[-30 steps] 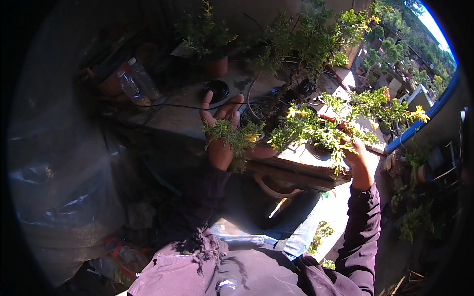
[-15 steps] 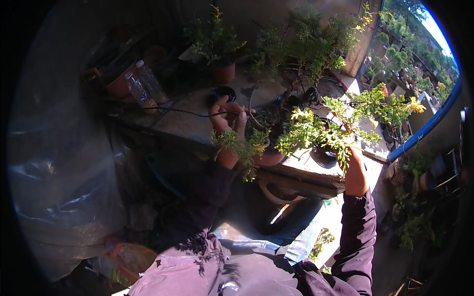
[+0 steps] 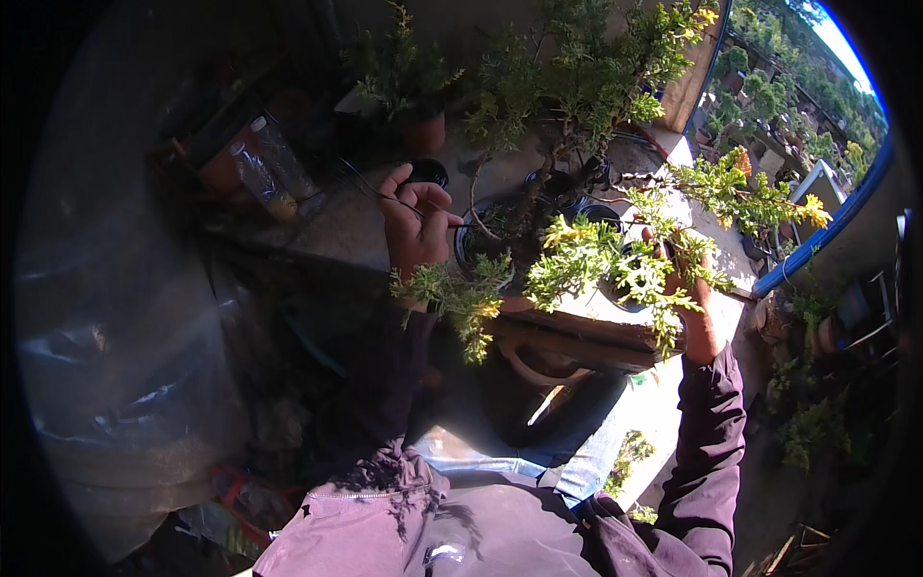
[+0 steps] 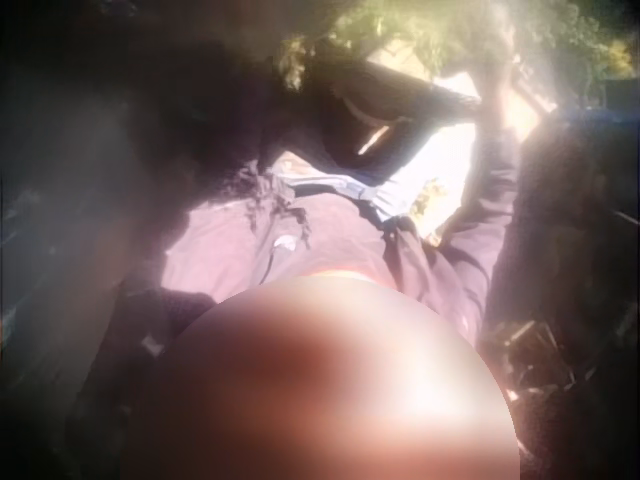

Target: The person shapes a small potted evergreen by hand, bending and arranging branches. They then wrap black wire around selected branches to hold them in place, repeating the process on multiple branches.

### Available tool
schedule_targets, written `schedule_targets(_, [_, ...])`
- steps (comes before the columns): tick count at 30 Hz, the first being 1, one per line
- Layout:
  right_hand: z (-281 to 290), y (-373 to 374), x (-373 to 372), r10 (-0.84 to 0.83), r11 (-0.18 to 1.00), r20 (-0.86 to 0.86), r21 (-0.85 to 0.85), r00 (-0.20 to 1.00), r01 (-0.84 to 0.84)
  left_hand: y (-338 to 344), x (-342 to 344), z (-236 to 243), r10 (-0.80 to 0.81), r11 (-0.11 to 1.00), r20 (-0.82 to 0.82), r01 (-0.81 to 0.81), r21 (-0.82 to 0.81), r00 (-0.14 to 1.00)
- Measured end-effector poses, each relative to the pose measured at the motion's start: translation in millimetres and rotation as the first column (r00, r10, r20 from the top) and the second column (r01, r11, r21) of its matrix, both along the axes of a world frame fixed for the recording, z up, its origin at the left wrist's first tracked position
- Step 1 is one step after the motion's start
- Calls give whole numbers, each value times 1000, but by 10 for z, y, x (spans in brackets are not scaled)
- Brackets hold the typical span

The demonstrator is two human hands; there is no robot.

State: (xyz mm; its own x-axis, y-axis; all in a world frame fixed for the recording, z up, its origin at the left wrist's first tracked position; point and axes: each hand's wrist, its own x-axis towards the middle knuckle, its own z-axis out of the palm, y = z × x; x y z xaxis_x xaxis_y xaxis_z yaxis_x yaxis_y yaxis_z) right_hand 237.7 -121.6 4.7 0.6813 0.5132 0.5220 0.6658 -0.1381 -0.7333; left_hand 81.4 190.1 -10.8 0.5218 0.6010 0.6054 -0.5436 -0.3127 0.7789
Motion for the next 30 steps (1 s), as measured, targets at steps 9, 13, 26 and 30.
schedule_targets(9, [-60,13,-33,-201,953,109,-210,974,220,-226,100,29,-213,944,84,228,-240,973])
schedule_targets(13, [-156,113,11,-242,960,319,-56,916,274,-203,91,94,-235,970,-54,231,-75,970])
schedule_targets(26, [297,140,-429,-214,936,227,-230,950,266,-93,117,379,165,893,-345,9,450,924])
schedule_targets(30, [356,133,-452,-227,933,68,-272,971,237,-122,99,348,-91,986,-227,120,115,970])
